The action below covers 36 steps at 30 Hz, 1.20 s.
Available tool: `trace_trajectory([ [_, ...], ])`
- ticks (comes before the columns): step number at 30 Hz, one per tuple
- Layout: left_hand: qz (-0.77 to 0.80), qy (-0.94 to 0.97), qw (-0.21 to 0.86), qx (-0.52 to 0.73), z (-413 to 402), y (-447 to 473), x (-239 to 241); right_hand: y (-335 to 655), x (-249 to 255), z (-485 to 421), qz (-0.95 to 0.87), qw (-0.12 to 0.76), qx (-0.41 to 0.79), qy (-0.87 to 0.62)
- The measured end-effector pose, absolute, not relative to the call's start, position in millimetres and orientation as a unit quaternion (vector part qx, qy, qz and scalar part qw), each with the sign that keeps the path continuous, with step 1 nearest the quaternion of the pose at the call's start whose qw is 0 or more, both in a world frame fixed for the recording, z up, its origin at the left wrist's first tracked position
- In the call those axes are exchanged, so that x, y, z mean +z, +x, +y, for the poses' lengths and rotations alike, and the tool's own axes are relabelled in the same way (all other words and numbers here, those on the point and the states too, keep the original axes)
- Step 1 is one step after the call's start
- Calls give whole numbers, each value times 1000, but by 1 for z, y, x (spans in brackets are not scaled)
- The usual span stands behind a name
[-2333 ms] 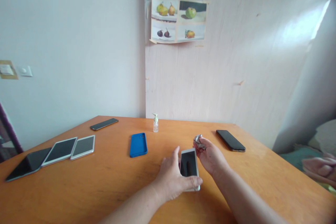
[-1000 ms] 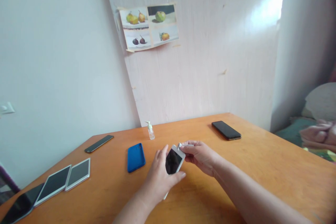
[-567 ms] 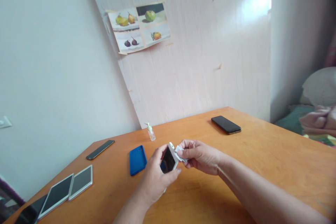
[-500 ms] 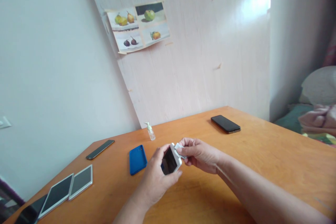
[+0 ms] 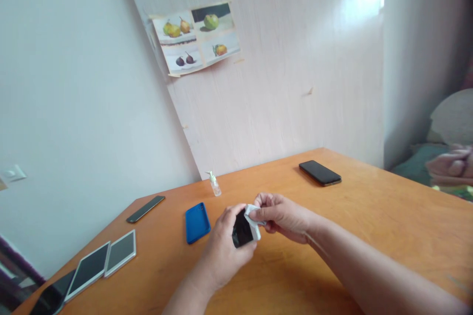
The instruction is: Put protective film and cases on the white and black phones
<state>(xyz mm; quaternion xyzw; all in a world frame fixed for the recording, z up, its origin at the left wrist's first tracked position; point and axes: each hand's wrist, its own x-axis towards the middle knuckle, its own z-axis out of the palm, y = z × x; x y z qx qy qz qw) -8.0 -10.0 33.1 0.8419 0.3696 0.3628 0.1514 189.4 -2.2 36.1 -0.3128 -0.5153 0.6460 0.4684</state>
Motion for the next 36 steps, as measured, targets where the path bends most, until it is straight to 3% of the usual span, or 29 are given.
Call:
trace_trajectory([
  [8, 359, 848, 147, 361, -17, -4, 38, 192, 40, 3, -448, 539, 645, -304],
  [22, 345, 853, 167, 354, -17, -4, 36, 186, 49, -10, -528, 475, 621, -332],
  [36, 346, 832, 194, 388, -24, 0, 41, 191, 49, -8, -465, 477, 681, -306],
])
